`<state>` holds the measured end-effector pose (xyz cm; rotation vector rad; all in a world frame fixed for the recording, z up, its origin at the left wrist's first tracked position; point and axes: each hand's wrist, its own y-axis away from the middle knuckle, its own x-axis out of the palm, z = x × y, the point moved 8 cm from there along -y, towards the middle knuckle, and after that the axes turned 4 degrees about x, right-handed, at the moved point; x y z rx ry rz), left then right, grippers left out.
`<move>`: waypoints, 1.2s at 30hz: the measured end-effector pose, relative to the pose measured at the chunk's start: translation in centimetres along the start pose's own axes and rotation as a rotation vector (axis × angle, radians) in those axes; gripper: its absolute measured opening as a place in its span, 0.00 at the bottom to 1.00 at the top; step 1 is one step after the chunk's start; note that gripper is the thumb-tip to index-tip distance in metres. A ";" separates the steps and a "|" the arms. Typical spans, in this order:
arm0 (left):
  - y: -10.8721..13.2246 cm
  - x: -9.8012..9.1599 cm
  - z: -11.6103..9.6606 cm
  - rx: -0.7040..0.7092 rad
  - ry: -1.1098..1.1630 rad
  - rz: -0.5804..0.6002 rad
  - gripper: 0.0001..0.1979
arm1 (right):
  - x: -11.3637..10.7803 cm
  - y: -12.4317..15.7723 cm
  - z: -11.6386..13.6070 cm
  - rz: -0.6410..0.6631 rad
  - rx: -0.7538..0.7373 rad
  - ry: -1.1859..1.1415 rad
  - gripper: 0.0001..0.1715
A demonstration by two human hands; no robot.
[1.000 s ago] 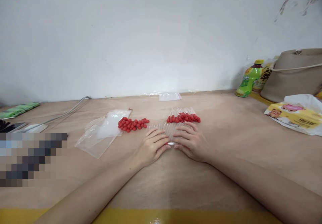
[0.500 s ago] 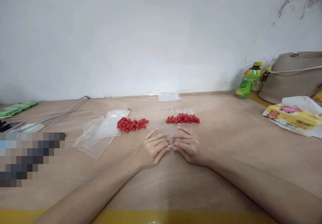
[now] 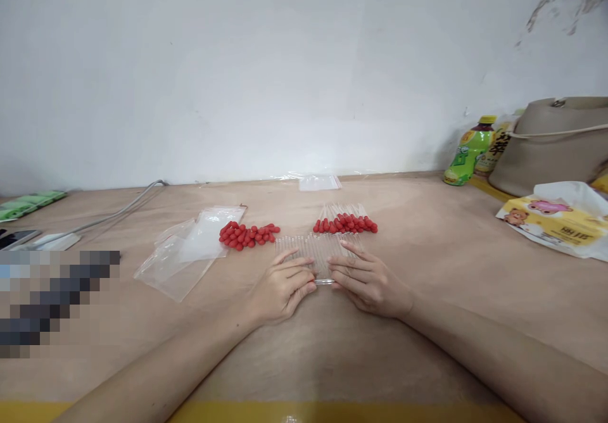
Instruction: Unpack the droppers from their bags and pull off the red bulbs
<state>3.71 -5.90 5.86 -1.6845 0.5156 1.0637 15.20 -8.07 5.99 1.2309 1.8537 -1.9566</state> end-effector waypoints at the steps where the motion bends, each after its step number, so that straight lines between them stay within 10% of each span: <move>1: 0.2 -0.1 0.1 0.004 0.004 -0.003 0.08 | -0.2 0.1 -0.1 -0.004 -0.006 0.008 0.09; 11: 1.0 -3.9 2.7 -0.144 -0.091 -0.302 0.09 | -1.8 0.8 -5.0 -0.119 0.447 0.227 0.08; 19: 6.4 -11.9 15.1 -0.730 -0.237 -0.491 0.13 | 0.1 0.2 -5.9 -0.085 0.528 0.262 0.12; 26: 9.6 -10.6 19.1 -0.946 -0.170 -0.431 0.12 | 0.5 -0.2 -5.5 -0.015 0.526 0.369 0.10; 36: 10.5 -11.1 19.1 -1.017 -0.242 -0.401 0.18 | 1.4 -0.6 -5.1 0.121 0.537 0.274 0.19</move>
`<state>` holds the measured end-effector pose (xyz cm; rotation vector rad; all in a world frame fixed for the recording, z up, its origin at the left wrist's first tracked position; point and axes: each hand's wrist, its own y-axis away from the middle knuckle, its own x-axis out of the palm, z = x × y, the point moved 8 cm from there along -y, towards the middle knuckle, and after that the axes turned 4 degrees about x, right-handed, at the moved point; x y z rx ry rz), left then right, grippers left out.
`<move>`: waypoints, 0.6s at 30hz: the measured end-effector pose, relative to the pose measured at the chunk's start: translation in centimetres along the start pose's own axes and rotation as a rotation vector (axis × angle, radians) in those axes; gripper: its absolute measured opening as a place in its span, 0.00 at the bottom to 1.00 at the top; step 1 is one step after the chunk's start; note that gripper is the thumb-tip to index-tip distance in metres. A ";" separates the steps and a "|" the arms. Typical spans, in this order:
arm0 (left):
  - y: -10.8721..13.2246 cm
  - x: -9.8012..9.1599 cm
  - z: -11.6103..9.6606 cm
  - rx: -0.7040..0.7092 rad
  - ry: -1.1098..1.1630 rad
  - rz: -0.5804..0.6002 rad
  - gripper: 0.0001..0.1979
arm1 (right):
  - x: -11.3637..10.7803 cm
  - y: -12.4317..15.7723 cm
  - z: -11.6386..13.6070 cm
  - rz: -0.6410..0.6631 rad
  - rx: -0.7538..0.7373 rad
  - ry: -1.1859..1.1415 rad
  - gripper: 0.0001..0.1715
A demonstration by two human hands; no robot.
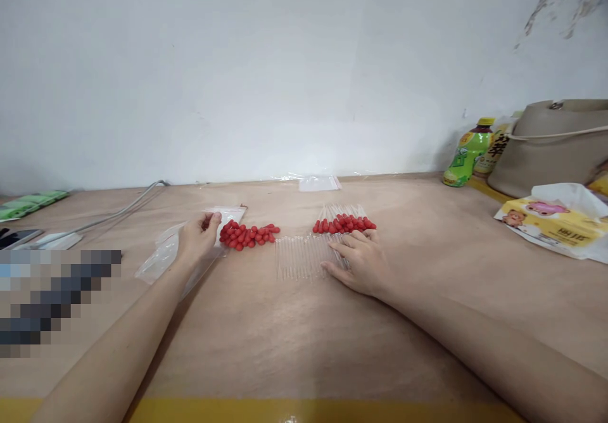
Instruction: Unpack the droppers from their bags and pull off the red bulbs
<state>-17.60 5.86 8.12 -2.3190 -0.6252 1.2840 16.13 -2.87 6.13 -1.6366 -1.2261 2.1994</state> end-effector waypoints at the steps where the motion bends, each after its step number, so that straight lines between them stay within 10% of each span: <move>1: 0.1 -0.4 -0.2 0.008 -0.019 -0.042 0.18 | 0.0 0.0 0.0 0.008 0.002 -0.013 0.21; 7: 2.5 -1.8 -6.3 0.369 -0.128 -0.268 0.11 | -0.8 0.1 -0.3 -0.044 0.018 -0.104 0.21; 14: 6.1 4.5 -15.8 0.715 -0.042 0.196 0.08 | -1.7 0.8 -3.0 -0.165 0.106 -0.194 0.12; 18: 4.7 9.5 -17.2 0.531 -0.067 0.494 0.09 | -2.0 1.0 -4.0 -0.186 0.130 -0.200 0.13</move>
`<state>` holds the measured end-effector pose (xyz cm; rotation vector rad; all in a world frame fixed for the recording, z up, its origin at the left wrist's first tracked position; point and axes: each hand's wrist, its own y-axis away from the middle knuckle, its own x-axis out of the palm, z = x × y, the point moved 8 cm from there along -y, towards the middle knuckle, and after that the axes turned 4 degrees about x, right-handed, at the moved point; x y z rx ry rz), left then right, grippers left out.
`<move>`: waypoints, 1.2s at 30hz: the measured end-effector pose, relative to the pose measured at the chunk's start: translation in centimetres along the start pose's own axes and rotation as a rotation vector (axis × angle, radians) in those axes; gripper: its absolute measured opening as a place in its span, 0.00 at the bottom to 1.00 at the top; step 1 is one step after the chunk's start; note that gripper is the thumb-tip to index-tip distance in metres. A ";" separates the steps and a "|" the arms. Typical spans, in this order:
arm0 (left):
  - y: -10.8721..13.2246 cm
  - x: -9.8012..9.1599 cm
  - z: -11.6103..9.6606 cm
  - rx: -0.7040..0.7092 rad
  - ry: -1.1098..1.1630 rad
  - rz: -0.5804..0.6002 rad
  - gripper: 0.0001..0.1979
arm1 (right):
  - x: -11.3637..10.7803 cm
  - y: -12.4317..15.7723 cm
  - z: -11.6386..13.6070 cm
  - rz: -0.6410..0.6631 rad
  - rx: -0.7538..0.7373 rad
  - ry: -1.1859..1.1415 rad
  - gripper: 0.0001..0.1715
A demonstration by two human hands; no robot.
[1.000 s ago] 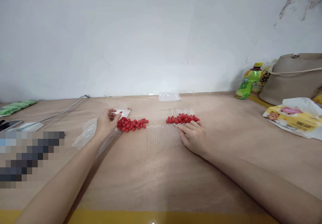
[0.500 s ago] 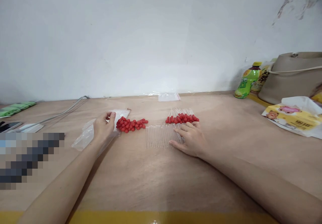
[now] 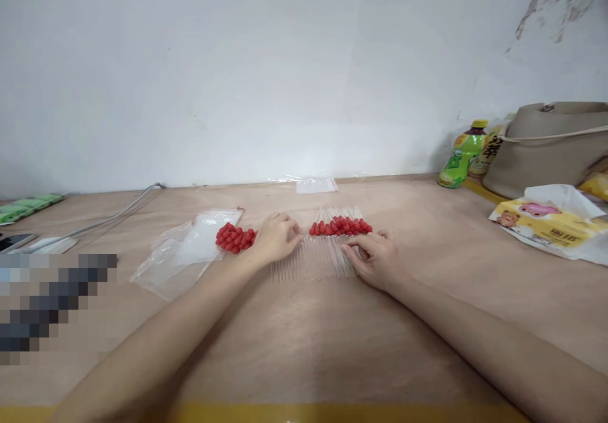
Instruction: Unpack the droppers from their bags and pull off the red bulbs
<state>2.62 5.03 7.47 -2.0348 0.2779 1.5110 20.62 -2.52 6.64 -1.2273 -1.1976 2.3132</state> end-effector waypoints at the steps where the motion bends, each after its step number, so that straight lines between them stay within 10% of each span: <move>1: -0.9 0.7 0.2 -0.033 0.021 0.039 0.11 | -0.1 0.0 0.0 -0.004 -0.003 0.001 0.13; 10: -4.0 4.0 2.0 -0.218 0.160 0.233 0.12 | 0.0 -0.1 0.4 0.004 -0.020 0.002 0.16; 20: -1.3 0.1 1.3 -0.263 0.056 0.040 0.11 | 0.3 0.0 0.2 -0.006 -0.019 -0.001 0.14; 30: 7.8 -2.3 -4.0 0.380 -0.283 -0.299 0.07 | 0.0 0.2 3.4 0.007 -0.253 0.097 0.26; 36: 9.2 -1.8 -5.0 0.500 -0.152 -0.417 0.05 | 1.1 0.9 5.0 0.097 -0.379 0.068 0.16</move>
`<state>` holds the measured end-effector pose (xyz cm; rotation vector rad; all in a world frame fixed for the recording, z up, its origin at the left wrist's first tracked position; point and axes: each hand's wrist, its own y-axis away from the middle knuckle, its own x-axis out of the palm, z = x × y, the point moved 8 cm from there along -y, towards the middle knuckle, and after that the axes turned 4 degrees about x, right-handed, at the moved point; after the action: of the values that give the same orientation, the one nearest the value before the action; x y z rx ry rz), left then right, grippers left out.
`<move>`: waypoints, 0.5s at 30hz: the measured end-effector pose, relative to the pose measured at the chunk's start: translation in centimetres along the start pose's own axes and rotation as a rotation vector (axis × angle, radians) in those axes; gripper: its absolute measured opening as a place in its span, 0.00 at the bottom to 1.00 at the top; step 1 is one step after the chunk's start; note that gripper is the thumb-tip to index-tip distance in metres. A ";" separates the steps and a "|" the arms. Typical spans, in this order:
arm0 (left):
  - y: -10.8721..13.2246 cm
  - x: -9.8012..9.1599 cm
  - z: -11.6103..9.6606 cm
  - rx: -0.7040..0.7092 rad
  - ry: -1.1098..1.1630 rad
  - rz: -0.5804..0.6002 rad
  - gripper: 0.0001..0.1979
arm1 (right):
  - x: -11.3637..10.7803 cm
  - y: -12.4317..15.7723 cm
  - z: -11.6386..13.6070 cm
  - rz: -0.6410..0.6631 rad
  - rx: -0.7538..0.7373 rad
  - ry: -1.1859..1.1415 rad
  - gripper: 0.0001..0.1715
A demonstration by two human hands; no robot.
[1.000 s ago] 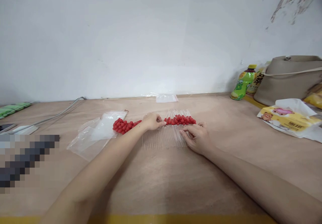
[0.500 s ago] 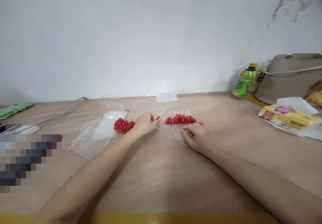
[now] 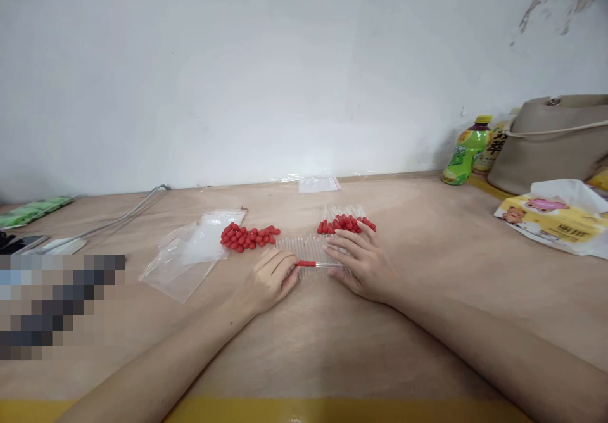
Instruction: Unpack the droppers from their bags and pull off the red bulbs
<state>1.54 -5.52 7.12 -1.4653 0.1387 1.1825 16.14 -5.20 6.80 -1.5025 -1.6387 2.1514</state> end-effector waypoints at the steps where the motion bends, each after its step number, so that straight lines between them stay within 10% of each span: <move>1: 0.0 0.0 -0.1 0.007 0.017 -0.008 0.05 | 0.1 0.0 0.0 0.000 -0.001 -0.003 0.12; 9: -0.9 0.7 -0.8 -0.002 0.115 0.042 0.19 | 0.5 -0.1 0.3 0.016 0.007 -0.058 0.06; 15: -1.2 1.1 -1.5 0.060 0.123 -0.001 0.08 | 0.7 -0.1 0.9 0.024 -0.017 -0.097 0.09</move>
<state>3.72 -5.73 6.82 -1.4844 0.2558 1.0789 15.11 -5.43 6.39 -1.4515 -1.6808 2.2624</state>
